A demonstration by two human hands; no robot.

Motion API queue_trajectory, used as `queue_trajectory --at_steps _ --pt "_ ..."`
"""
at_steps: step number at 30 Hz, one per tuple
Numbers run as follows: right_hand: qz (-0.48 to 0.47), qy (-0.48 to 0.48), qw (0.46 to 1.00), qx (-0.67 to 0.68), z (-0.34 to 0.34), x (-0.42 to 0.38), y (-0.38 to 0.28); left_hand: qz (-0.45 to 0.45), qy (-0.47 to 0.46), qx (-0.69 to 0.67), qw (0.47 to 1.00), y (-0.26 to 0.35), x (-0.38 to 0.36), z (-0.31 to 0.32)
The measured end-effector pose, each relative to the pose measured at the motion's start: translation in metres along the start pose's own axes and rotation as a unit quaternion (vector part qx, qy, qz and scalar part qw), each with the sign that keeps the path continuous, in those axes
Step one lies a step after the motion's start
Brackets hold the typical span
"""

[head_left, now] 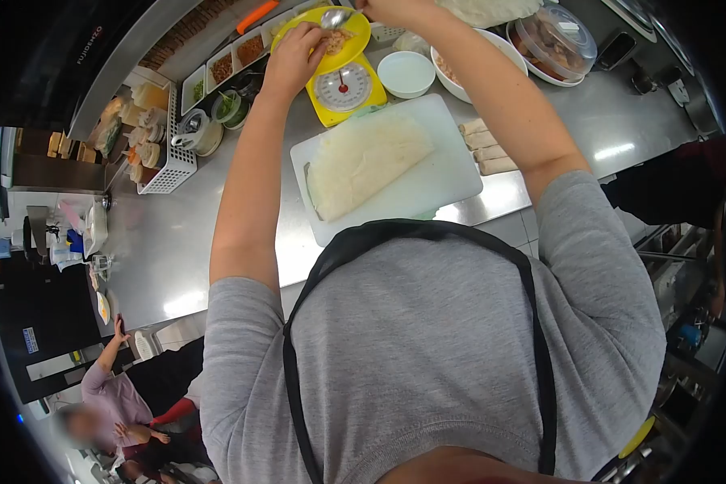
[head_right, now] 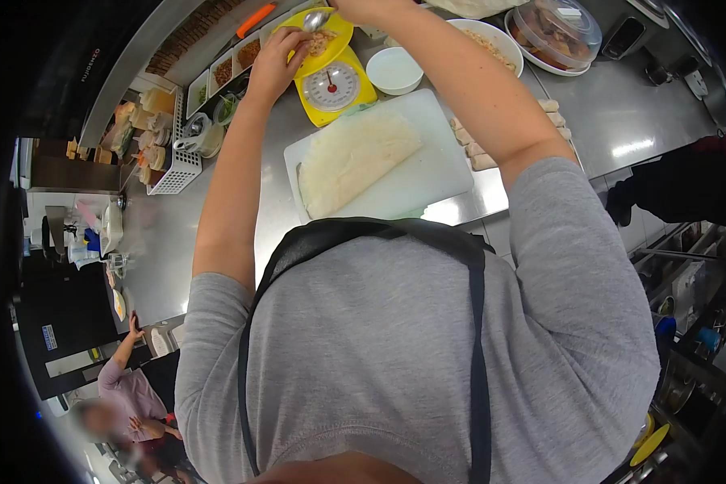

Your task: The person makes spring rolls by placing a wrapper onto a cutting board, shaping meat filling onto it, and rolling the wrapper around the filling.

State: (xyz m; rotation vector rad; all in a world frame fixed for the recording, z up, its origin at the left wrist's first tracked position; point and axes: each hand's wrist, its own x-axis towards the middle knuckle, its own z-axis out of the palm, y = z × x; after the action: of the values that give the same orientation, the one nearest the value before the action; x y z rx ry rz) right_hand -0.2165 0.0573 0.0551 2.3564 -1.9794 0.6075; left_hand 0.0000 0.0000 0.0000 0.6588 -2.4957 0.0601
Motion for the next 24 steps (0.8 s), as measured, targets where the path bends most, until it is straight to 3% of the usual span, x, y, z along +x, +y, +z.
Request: queue_trajectory --at_steps 2,5,9,11,13,18,20,23,24 --pt "0.088 0.07 0.99 -0.088 -0.013 -0.006 0.006 0.007 -0.009 0.036 0.999 -0.003 -0.001 0.001" --pt "0.087 0.068 0.992 -0.057 -0.032 -0.028 0.042 0.043 0.08 0.068 0.994 0.002 0.001 0.003" --pt "0.157 -0.063 0.972 -0.162 -0.026 -0.084 0.101 0.007 0.107 -0.011 0.994 -0.005 -0.002 0.004" --pt "0.129 -0.078 0.98 -0.127 0.01 -0.1 0.193 -0.049 0.096 0.032 0.994 -0.009 -0.005 0.003" --pt "0.156 -0.139 0.969 -0.13 -0.003 -0.128 0.174 -0.068 0.073 -0.005 0.995 -0.01 -0.007 0.002" --pt "0.239 -0.137 0.955 -0.109 0.002 -0.161 0.164 -0.054 0.042 -0.097 0.993 -0.017 -0.014 0.003" --pt "0.257 -0.138 0.953 -0.083 0.017 -0.165 0.171 -0.116 0.086 -0.183 0.972 -0.017 -0.019 0.001" --pt "0.254 -0.081 0.959 -0.093 0.023 -0.163 0.16 -0.104 0.157 -0.127 0.974 -0.015 -0.029 -0.013" --pt "0.203 0.012 0.975 -0.087 0.024 -0.161 0.139 -0.103 0.162 -0.147 0.97 -0.017 -0.033 -0.016"
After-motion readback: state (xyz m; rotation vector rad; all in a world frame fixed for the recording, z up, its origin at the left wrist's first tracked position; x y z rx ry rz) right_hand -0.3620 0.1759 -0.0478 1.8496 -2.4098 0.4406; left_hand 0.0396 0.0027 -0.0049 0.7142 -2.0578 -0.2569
